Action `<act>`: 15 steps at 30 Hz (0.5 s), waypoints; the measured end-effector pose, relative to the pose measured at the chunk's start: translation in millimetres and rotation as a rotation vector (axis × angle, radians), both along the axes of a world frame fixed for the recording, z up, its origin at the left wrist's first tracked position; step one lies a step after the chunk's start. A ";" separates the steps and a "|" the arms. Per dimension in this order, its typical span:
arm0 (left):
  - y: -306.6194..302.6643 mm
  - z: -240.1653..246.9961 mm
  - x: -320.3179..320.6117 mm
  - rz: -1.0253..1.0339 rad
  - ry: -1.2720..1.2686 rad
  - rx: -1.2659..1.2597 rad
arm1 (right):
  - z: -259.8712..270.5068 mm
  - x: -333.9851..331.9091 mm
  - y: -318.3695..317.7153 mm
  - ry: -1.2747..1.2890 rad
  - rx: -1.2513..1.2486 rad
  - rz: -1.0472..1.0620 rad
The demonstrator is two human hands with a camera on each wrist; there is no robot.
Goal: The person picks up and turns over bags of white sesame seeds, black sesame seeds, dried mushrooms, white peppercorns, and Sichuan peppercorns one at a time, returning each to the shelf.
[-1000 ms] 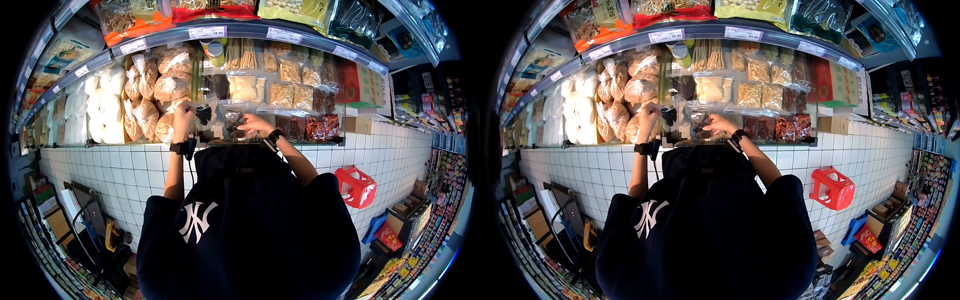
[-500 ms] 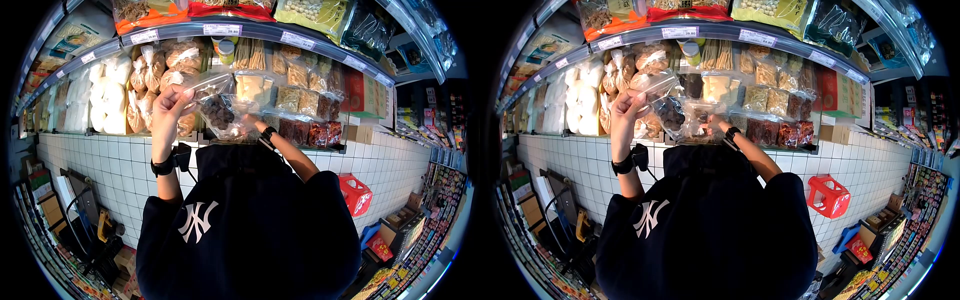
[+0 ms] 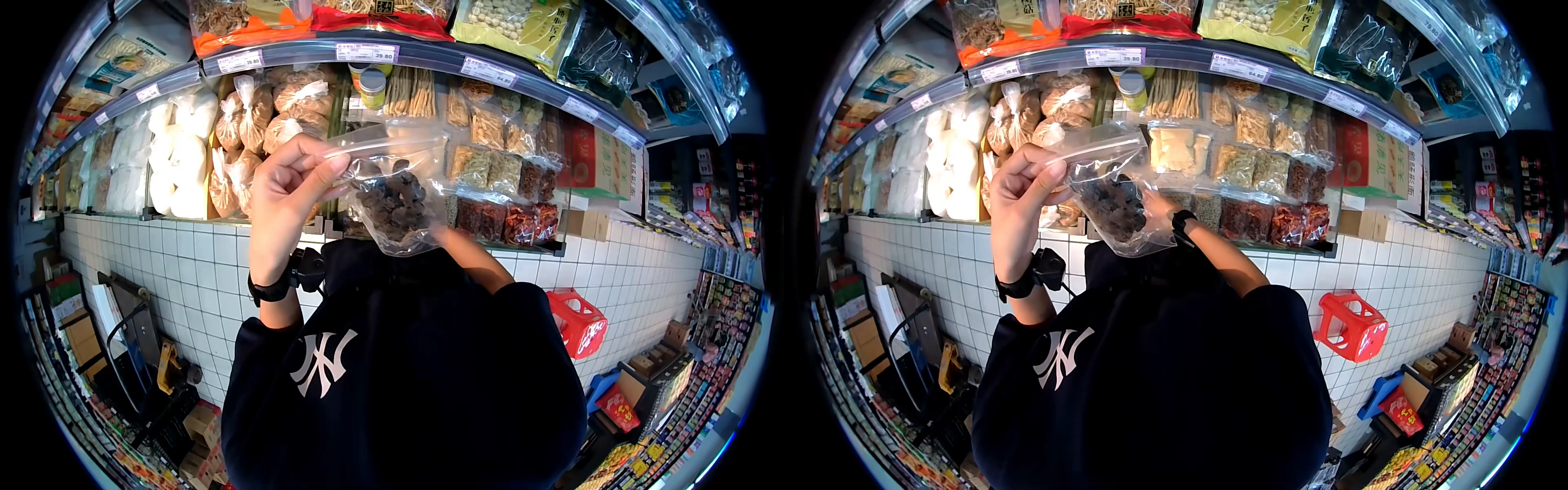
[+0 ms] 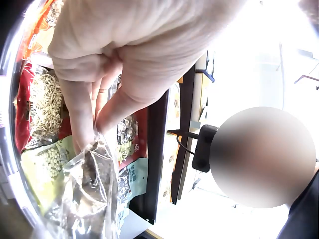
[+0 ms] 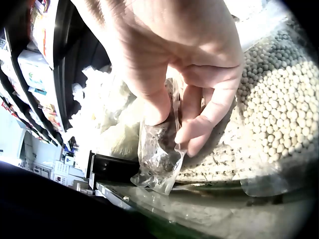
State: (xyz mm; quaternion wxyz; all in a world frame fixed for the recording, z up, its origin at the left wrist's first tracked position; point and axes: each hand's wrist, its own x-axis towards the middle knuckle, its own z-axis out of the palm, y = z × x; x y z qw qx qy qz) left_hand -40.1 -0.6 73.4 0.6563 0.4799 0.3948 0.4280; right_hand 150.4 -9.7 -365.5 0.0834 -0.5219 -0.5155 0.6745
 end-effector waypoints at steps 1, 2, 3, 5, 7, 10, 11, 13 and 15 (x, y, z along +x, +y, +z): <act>-1.2 2.8 2.1 -0.001 0.007 0.003 | 7.0 2.7 -1.7 -0.003 0.000 -0.004; -2.0 4.5 3.4 -0.001 0.015 0.006 | 14.0 4.5 -2.9 -0.004 0.004 -0.010; -2.5 5.0 4.1 0.001 0.015 0.008 | 20.9 6.2 -4.8 -0.007 0.012 -0.013; -3.0 5.8 6.0 0.022 0.055 0.008 | 35.1 7.5 -7.2 -0.009 0.037 -0.023; -3.5 7.2 8.7 0.023 0.042 0.008 | 47.8 8.5 -8.8 -0.008 0.075 -0.035; -3.7 6.6 9.1 0.024 0.051 0.011 | 72.3 11.5 -8.0 0.002 0.180 -0.070; -3.2 5.9 9.1 0.022 0.071 0.016 | 82.5 13.8 -5.2 0.012 0.230 -0.085; -2.7 3.1 8.8 0.021 0.074 0.026 | 103.5 19.9 3.4 0.057 0.381 -0.130; -3.9 2.2 8.3 0.022 0.077 0.032 | 132.0 28.9 14.8 0.126 0.563 -0.184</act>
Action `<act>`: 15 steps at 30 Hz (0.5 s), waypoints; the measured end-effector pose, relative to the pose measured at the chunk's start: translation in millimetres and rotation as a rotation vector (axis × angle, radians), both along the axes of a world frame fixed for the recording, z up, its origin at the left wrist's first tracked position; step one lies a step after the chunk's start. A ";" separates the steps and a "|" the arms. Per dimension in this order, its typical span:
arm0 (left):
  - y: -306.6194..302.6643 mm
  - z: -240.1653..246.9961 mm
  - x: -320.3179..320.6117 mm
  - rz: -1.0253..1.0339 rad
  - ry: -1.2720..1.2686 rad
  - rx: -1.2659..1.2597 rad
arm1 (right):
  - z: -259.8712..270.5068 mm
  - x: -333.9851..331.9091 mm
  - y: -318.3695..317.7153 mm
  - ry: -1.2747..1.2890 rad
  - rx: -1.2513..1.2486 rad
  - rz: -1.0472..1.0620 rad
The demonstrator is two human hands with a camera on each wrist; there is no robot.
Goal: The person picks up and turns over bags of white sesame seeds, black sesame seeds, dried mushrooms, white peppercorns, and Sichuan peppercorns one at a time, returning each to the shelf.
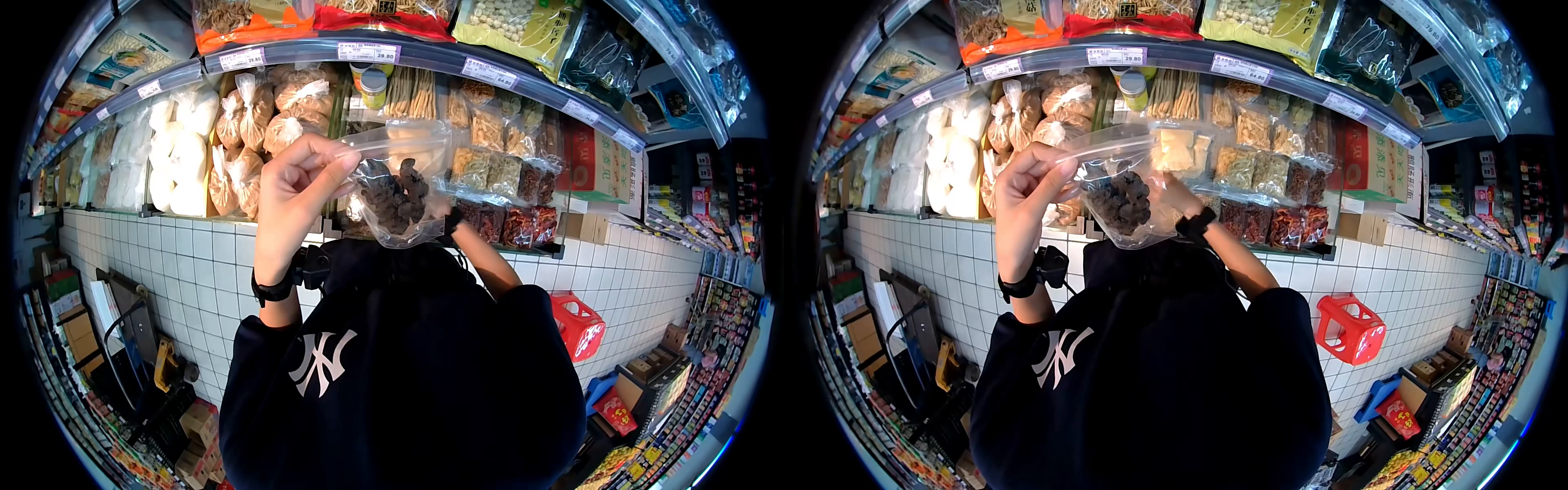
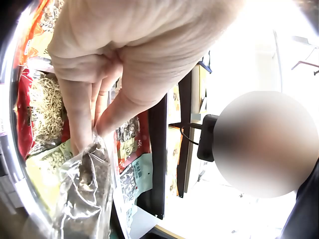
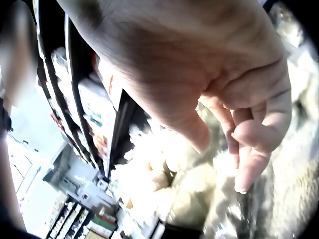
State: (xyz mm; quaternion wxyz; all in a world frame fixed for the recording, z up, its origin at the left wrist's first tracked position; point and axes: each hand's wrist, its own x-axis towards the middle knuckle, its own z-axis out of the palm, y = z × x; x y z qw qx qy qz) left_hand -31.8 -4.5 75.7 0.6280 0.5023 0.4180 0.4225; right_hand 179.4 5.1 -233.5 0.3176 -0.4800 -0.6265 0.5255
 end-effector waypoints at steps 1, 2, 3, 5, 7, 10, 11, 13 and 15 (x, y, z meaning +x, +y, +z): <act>-0.1 0.8 0.5 0.000 0.012 -0.006 | 35.0 5.0 2.0 0.015 0.067 -0.021; 0.0 1.1 1.7 -0.002 0.023 -0.012 | 144.3 14.8 -7.1 0.012 0.062 -0.044; 0.2 0.1 2.9 -0.006 0.022 -0.013 | 156.1 18.5 -3.7 0.010 0.061 -0.049; 0.6 -3.4 5.4 -0.005 0.029 -0.008 | 168.7 24.2 3.4 0.243 0.048 -0.211; 0.2 -6.8 9.3 -0.006 0.043 0.005 | 230.7 20.9 -10.3 0.301 0.079 -0.268; -0.4 -7.9 16.6 0.015 0.062 0.029 | 271.6 19.6 -33.5 0.355 0.149 -0.291; -1.5 -7.9 18.5 0.037 0.067 0.036 | 277.4 19.2 -39.1 0.351 0.183 -0.259; -3.3 -4.1 19.5 0.018 0.071 0.029 | 287.8 15.9 -45.8 0.353 0.180 -0.259; -5.3 -0.5 20.4 0.002 0.074 0.023 | 293.6 14.3 -49.8 0.324 0.090 -0.297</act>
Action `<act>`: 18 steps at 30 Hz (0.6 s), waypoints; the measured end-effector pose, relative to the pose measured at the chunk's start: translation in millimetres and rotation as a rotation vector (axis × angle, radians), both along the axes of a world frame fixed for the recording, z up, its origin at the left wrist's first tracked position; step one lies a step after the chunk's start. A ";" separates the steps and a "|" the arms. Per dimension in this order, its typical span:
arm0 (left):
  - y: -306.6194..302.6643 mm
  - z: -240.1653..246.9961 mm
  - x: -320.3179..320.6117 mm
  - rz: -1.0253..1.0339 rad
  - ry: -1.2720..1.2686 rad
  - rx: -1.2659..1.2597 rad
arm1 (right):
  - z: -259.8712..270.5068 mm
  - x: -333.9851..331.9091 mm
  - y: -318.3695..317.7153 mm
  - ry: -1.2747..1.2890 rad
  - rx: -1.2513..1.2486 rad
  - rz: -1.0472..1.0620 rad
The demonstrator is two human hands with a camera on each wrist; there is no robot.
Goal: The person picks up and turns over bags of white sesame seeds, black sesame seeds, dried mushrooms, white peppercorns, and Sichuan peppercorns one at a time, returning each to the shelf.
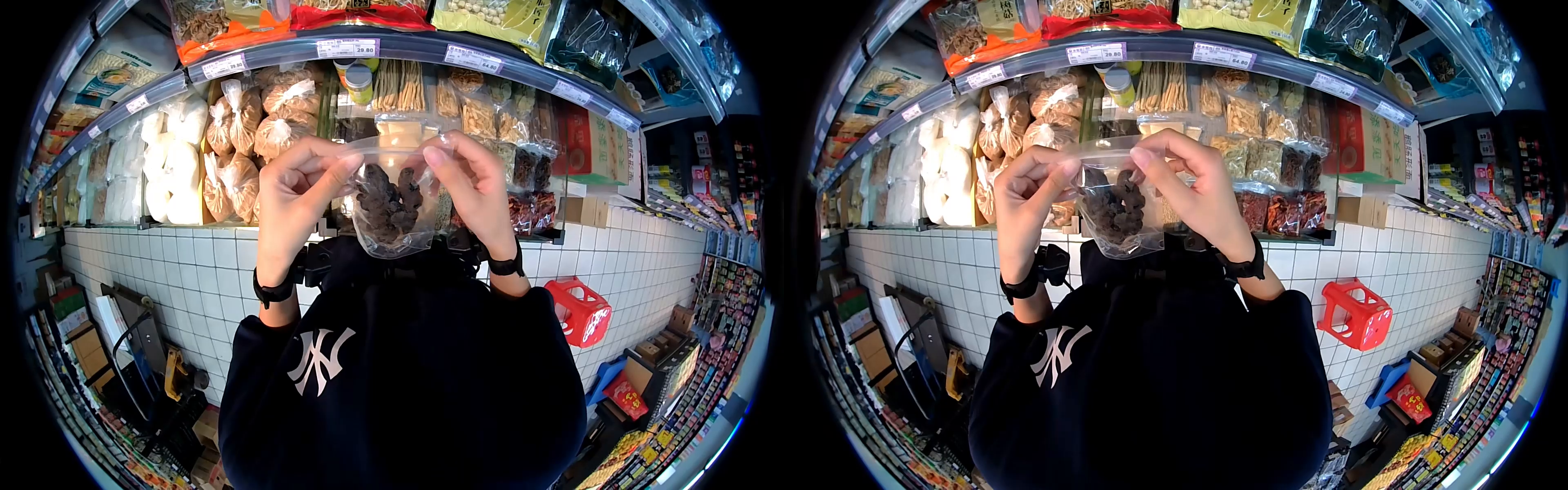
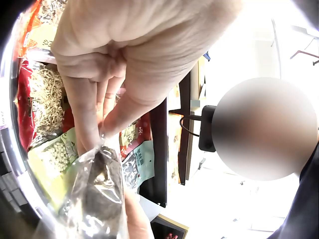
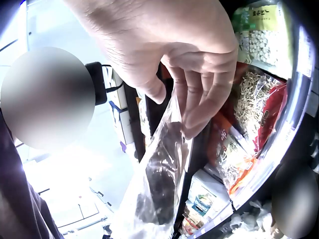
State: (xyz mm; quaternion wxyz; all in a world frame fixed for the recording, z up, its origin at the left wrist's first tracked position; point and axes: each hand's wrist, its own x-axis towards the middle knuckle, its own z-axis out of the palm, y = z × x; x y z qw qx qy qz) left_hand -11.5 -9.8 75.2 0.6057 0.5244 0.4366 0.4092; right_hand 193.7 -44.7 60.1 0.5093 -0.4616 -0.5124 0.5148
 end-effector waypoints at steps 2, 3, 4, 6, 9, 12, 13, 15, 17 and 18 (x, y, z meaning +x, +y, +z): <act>-2.6 2.6 0.3 -0.039 -0.034 0.026 | -0.1 -1.7 -1.3 0.015 0.012 -0.022; -3.8 3.4 -0.2 -0.038 -0.033 0.026 | 0.0 -2.5 -1.6 0.028 0.026 -0.044; -5.2 3.9 -0.8 -0.046 -0.014 0.029 | 0.9 -3.4 -2.5 0.030 0.025 -0.043; -8.0 6.5 -0.5 -0.054 0.005 0.031 | 3.0 -4.9 -4.5 0.011 0.073 -0.078; -11.3 13.3 3.6 -0.040 -0.004 0.018 | 2.3 -6.5 -9.1 -0.007 0.097 -0.115; -10.9 13.8 4.0 -0.061 -0.077 0.010 | 4.1 -7.4 -10.4 0.033 0.109 -0.135; -9.8 10.8 2.2 -0.093 -0.084 0.046 | 3.9 -7.2 -10.8 0.034 0.109 -0.135; -9.4 8.1 1.9 -0.127 -0.091 0.082 | 3.3 -6.7 -11.8 0.043 0.110 -0.145; -10.1 7.0 2.9 -0.145 -0.091 0.093 | 5.1 -6.9 -13.5 0.052 0.092 -0.148; -10.7 6.0 3.5 -0.146 -0.091 0.093 | 5.6 -6.9 -14.2 0.062 0.075 -0.151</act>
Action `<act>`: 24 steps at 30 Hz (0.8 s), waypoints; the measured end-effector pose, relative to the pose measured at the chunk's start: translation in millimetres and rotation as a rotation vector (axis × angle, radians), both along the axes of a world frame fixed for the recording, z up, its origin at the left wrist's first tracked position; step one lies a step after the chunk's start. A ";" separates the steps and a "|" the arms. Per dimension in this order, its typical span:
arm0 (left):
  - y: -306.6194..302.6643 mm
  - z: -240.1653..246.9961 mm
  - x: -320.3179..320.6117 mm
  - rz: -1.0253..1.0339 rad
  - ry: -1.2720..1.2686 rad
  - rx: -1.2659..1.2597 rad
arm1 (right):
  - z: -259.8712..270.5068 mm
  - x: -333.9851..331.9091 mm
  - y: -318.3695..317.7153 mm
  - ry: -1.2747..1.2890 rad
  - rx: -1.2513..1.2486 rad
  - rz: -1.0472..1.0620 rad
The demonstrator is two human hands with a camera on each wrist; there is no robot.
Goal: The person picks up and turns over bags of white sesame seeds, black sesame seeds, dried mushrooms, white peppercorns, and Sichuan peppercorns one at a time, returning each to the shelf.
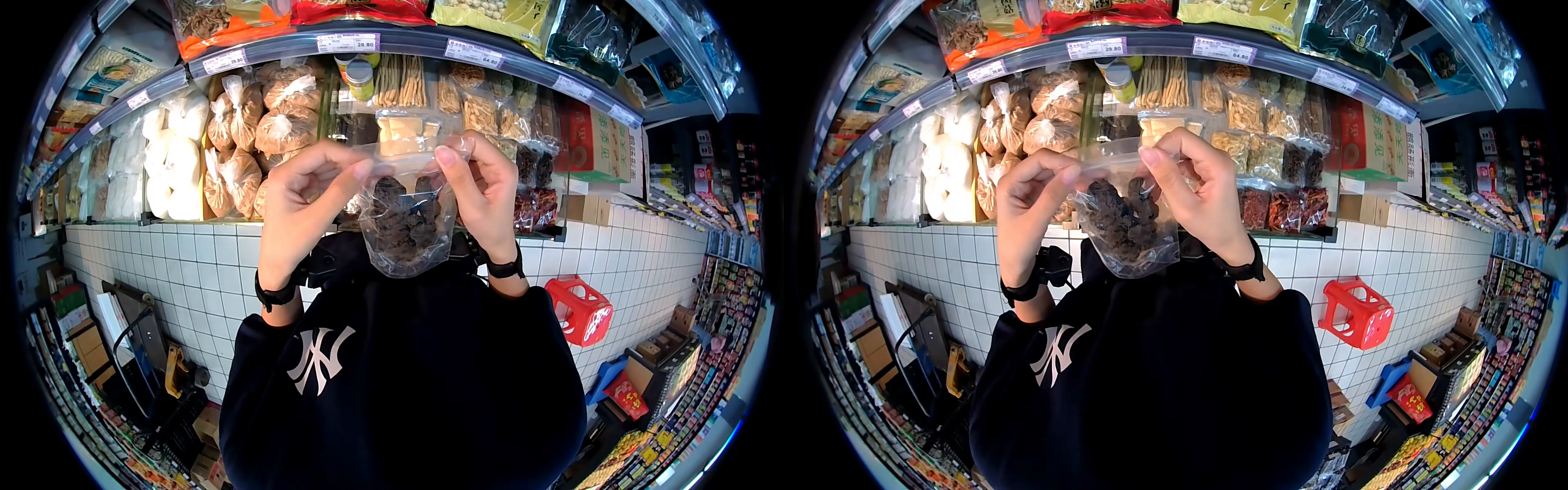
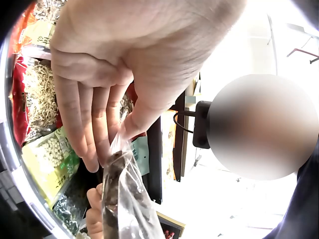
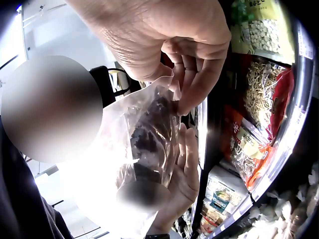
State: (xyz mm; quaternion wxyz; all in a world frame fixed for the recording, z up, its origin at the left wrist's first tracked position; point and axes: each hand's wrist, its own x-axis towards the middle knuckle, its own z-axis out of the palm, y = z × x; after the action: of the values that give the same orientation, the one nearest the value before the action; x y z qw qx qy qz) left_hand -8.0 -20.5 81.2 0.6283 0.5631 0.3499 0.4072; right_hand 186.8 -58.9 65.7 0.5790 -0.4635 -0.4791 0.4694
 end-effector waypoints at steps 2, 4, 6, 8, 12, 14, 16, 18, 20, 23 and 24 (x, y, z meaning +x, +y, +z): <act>-1.5 -1.6 1.9 -0.027 0.057 -0.010 | -2.5 1.3 0.0 -0.035 0.047 0.019; -3.2 1.8 4.9 -0.035 0.118 0.031 | -5.9 2.3 0.3 -0.070 0.094 0.038; -4.5 2.0 8.7 -0.045 0.178 0.073 | -9.5 2.5 0.7 -0.207 0.178 0.091; -5.7 -1.9 11.6 -0.025 0.162 0.092 | -11.2 2.2 -0.8 -0.183 0.139 0.103; -8.9 -1.7 8.4 -0.010 0.211 0.150 | -11.3 6.8 1.4 -0.233 0.189 0.185; -10.1 -0.6 8.1 0.002 0.251 0.151 | -12.9 7.1 1.4 -0.267 0.256 0.218; -10.1 -0.8 10.2 0.009 0.231 0.142 | -14.6 4.4 1.2 -0.243 0.227 0.222; -10.5 -1.2 12.8 0.018 0.211 0.133 | -14.7 5.3 -1.5 -0.248 0.212 0.198; -11.5 -2.8 14.6 0.034 0.165 0.074 | -15.8 5.5 -3.3 -0.254 0.196 0.174; -9.7 -6.8 11.3 0.077 0.053 -0.001 | -15.9 6.9 -5.9 -0.175 0.191 0.115; -8.4 -6.9 9.4 0.077 0.053 -0.001 | -13.2 8.9 -8.0 -0.132 0.114 0.093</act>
State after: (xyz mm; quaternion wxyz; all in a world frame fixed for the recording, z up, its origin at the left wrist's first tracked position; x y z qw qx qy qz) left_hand 1.5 -28.9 74.3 0.6027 0.5598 0.3881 0.4157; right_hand 195.7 -66.9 52.5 0.5492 -0.4369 -0.5633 0.4362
